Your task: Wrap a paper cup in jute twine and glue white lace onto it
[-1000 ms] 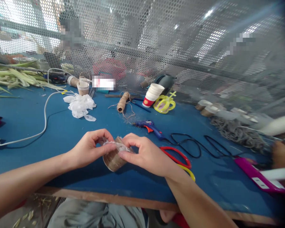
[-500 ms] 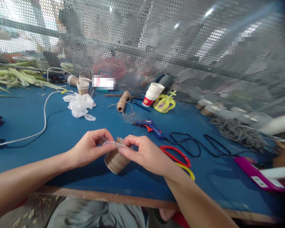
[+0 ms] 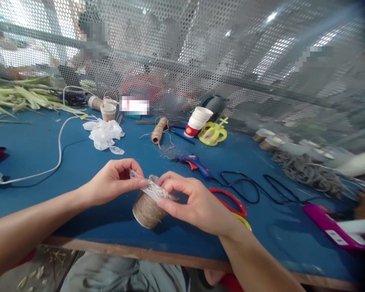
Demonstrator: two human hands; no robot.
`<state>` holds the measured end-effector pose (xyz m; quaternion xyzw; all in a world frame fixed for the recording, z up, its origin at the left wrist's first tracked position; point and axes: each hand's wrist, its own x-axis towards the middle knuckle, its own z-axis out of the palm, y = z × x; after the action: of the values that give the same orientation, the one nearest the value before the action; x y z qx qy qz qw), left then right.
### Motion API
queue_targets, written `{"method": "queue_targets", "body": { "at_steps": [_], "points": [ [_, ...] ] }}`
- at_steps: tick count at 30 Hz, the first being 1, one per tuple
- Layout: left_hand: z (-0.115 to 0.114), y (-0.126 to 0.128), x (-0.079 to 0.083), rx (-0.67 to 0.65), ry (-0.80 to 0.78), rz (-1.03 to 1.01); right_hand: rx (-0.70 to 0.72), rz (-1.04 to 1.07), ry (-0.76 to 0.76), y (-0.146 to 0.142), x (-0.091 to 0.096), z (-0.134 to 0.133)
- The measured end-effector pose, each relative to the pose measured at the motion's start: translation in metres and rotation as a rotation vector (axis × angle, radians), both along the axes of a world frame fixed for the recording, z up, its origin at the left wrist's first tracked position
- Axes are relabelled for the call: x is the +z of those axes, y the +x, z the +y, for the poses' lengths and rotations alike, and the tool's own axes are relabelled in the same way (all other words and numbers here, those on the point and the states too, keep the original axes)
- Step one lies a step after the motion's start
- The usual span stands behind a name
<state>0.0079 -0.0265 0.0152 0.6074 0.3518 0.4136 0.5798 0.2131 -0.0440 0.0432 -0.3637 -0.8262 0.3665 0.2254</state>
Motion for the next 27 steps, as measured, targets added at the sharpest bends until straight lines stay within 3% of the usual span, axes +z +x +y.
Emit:
{"method": "queue_targets", "body": {
  "at_steps": [10, 27],
  "points": [
    [0.0005, -0.0024, 0.0024, -0.039, -0.012, -0.021, 0.072, 0.076, 0.117, -0.0007, 0.0026, -0.005],
    [0.0027, -0.0036, -0.0011, -0.054, -0.019, -0.06, 0.167, 0.142, 0.141, 0.0002, 0.004, -0.0068]
  ]
}}
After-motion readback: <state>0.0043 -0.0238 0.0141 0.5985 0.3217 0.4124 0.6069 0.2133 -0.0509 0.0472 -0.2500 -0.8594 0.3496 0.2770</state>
